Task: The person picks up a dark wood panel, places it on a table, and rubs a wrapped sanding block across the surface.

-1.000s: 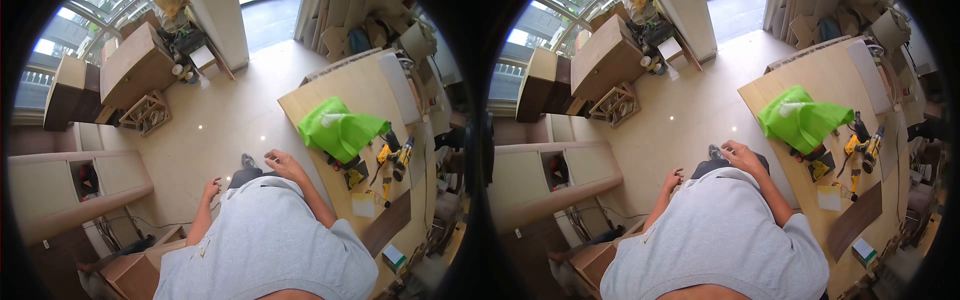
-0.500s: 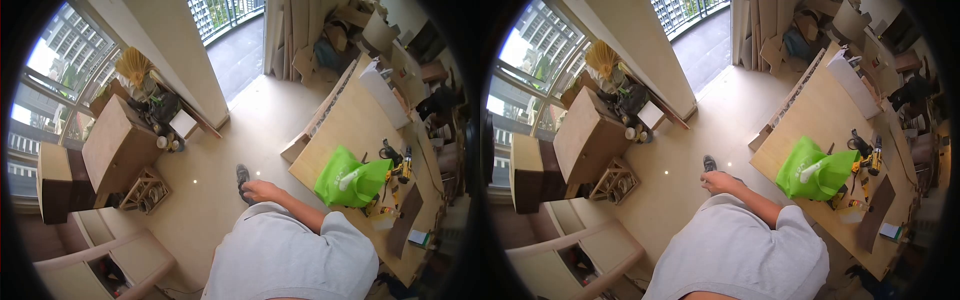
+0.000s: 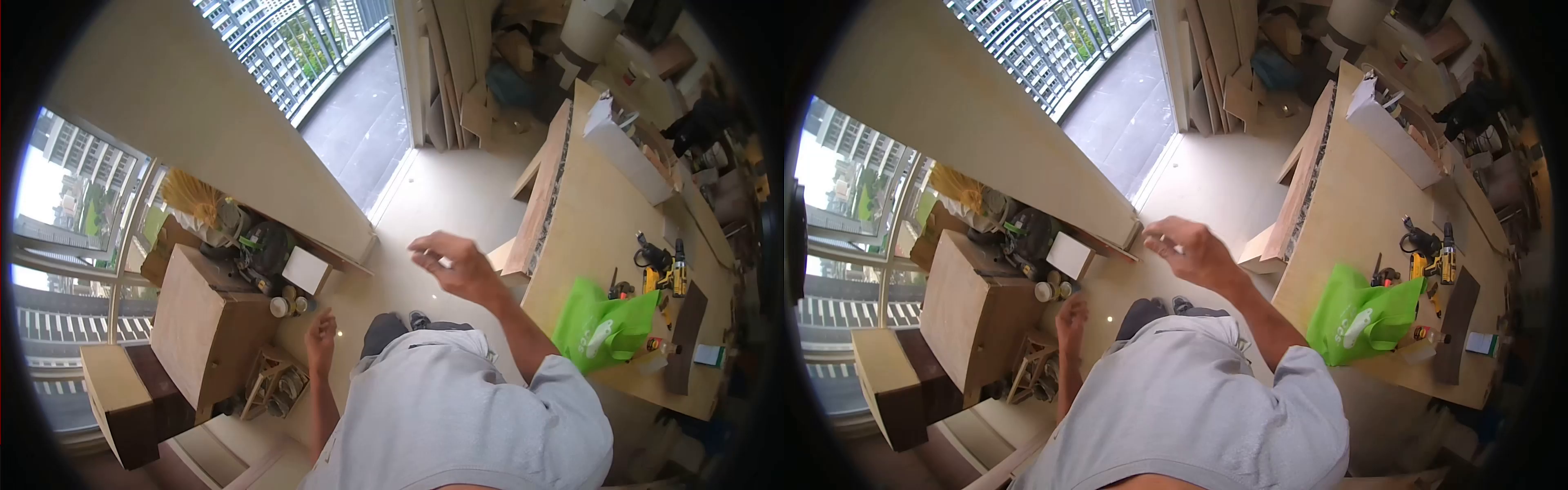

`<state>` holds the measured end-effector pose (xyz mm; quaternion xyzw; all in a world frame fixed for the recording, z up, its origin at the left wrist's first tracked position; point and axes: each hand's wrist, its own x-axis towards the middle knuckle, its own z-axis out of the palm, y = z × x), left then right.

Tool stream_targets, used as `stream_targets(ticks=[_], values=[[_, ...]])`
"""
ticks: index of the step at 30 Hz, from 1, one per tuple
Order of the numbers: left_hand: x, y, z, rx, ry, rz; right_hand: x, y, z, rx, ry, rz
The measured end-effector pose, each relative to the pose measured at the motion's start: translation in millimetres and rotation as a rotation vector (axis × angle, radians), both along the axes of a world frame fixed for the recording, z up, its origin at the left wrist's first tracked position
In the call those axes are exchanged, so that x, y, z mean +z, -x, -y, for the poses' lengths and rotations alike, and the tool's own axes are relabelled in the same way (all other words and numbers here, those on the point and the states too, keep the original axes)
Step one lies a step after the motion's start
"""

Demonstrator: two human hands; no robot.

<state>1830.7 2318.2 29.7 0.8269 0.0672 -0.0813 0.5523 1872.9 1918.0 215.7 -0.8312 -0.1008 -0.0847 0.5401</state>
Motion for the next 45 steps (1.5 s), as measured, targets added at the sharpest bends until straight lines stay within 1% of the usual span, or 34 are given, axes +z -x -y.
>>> stream_targets(ticks=[1,3,4,5,6,7,8,9,10,12,14,18,23,27,31,34,35,37,39,40,45], values=[[43,-46,23,-0.030,0.041,0.131,41,-6,16,-0.099,-0.004,0.166],[140,-130,72,-0.077,0.149,0.249,121,-5,43,-0.243,-0.009,0.495],[187,-162,90,-0.156,0.163,0.424,157,2,53,-0.285,0.040,0.654],[243,-183,112,-0.214,0.326,0.563,189,9,57,-0.296,0.116,0.804],[281,-205,122,-0.274,0.422,0.776,217,16,56,-0.274,0.208,0.956],[316,-232,130,-0.439,0.592,1.067,243,22,50,-0.235,0.304,1.092],[364,-253,135,-0.643,0.644,1.232,263,22,42,-0.177,0.391,1.188],[402,-269,139,-0.792,0.695,1.407,278,19,30,-0.130,0.465,1.256],[428,-281,142,-0.878,0.718,1.551,292,13,17,-0.085,0.521,1.296],[463,-302,148,-0.987,0.725,1.752,308,-4,-3,-0.044,0.619,1.340],[475,-321,152,-1.026,0.734,1.839,313,-19,-17,-0.039,0.678,1.351],[483,-363,166,-1.063,0.763,1.886,315,-55,-22,-0.087,0.743,1.311],[480,-407,195,-1.065,0.811,1.948,313,-85,-7,-0.159,0.852,1.303],[472,-437,231,-1.082,0.867,2.017,304,-96,15,-0.217,0.951,1.316],[474,-465,292,-1.126,0.934,2.037,297,-110,40,-0.297,1.047,1.291],[478,-477,322,-1.161,0.942,2.099,295,-118,60,-0.315,1.089,1.306],[485,-482,329,-1.172,0.943,2.078,296,-117,68,-0.334,1.087,1.294],[502,-498,352,-1.265,0.928,1.956,304,-124,88,-0.441,1.017,1.229],[503,-504,376,-1.291,0.948,2.070,307,-124,98,-0.418,1.095,1.257],[504,-506,395,-1.323,0.943,2.083,307,-126,110,-0.426,1.110,1.254],[522,-509,499,-1.479,0.844,2.215,311,-148,185,-0.447,1.135,1.252]])
